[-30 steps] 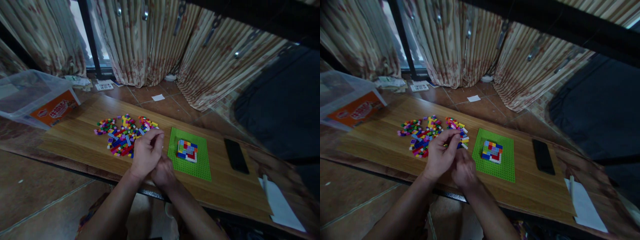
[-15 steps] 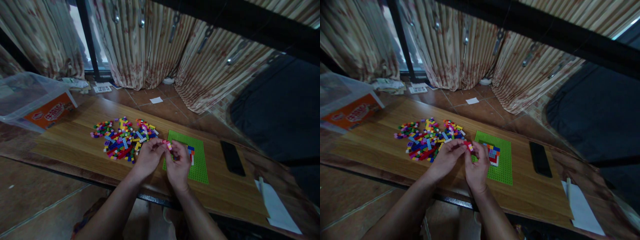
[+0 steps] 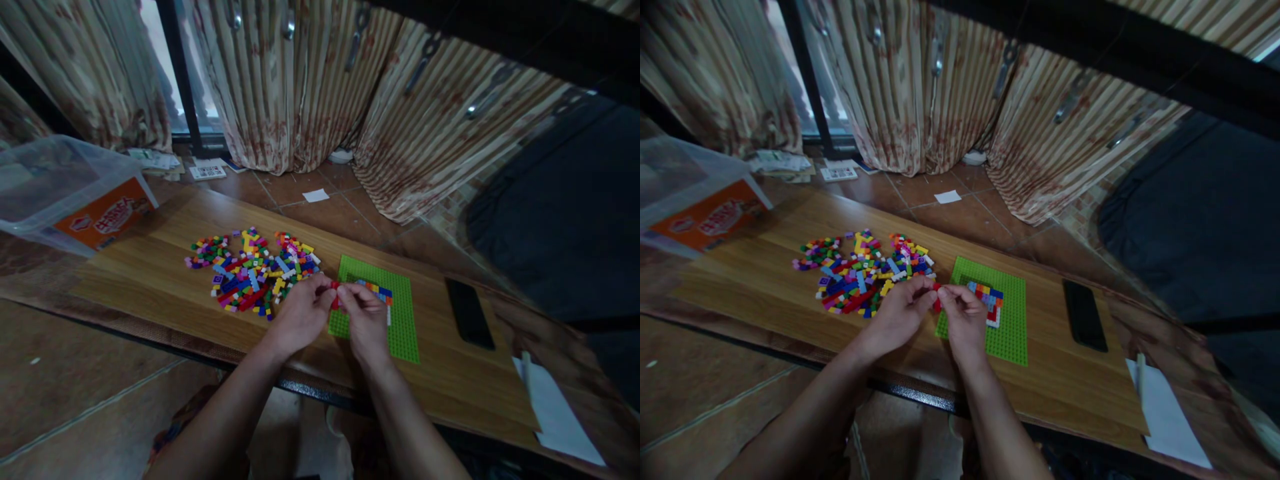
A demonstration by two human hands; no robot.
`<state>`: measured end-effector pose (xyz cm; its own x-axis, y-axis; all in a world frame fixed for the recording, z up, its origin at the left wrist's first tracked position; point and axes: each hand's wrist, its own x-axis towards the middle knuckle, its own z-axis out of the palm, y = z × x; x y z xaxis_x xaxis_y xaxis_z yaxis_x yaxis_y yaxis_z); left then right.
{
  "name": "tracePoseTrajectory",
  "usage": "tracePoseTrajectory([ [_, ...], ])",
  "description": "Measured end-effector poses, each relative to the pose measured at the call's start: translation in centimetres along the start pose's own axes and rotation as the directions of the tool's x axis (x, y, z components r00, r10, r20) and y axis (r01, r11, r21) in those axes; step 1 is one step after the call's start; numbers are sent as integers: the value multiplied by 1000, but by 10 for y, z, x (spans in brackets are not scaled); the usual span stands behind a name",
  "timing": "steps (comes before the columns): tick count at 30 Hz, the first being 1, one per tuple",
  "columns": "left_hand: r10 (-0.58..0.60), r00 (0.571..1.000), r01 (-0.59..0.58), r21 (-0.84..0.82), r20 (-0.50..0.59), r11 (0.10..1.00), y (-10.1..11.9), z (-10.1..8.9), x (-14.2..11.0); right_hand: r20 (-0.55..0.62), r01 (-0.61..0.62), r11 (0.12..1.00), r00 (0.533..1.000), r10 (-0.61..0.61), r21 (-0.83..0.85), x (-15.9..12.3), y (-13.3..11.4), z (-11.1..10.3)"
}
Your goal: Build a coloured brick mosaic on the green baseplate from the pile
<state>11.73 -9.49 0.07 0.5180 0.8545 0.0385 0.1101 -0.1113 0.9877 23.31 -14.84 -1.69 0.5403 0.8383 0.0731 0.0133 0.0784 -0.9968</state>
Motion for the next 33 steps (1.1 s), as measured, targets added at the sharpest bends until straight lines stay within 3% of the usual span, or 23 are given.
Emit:
tracePoseTrajectory([
  [3,-5,1000,6,13,-21,1000,0,0,0,-22,-63,993,998,65,98,0,2,1],
  [7,-37,999,37,-123,3,992,4,1,1,-3,-168,957,985,174,237,0,1,2],
  [11,-70,998,69,-280,4,958,3,2,4,117,-343,864,939,322,369,0,-2,2],
  [16,-155,987,135,-318,-38,938,-1,0,6,221,-473,787,881,418,396,1,-3,0],
  [22,-173,983,147,-281,-68,948,-3,-3,7,263,-502,762,864,429,408,-1,-6,2],
  [28,-103,992,98,-70,-78,993,-5,-4,4,210,-419,844,906,367,335,-6,-7,8],
  [33,-62,993,54,-79,-97,995,-8,-13,9,199,-407,846,912,358,344,-3,-7,6],
])
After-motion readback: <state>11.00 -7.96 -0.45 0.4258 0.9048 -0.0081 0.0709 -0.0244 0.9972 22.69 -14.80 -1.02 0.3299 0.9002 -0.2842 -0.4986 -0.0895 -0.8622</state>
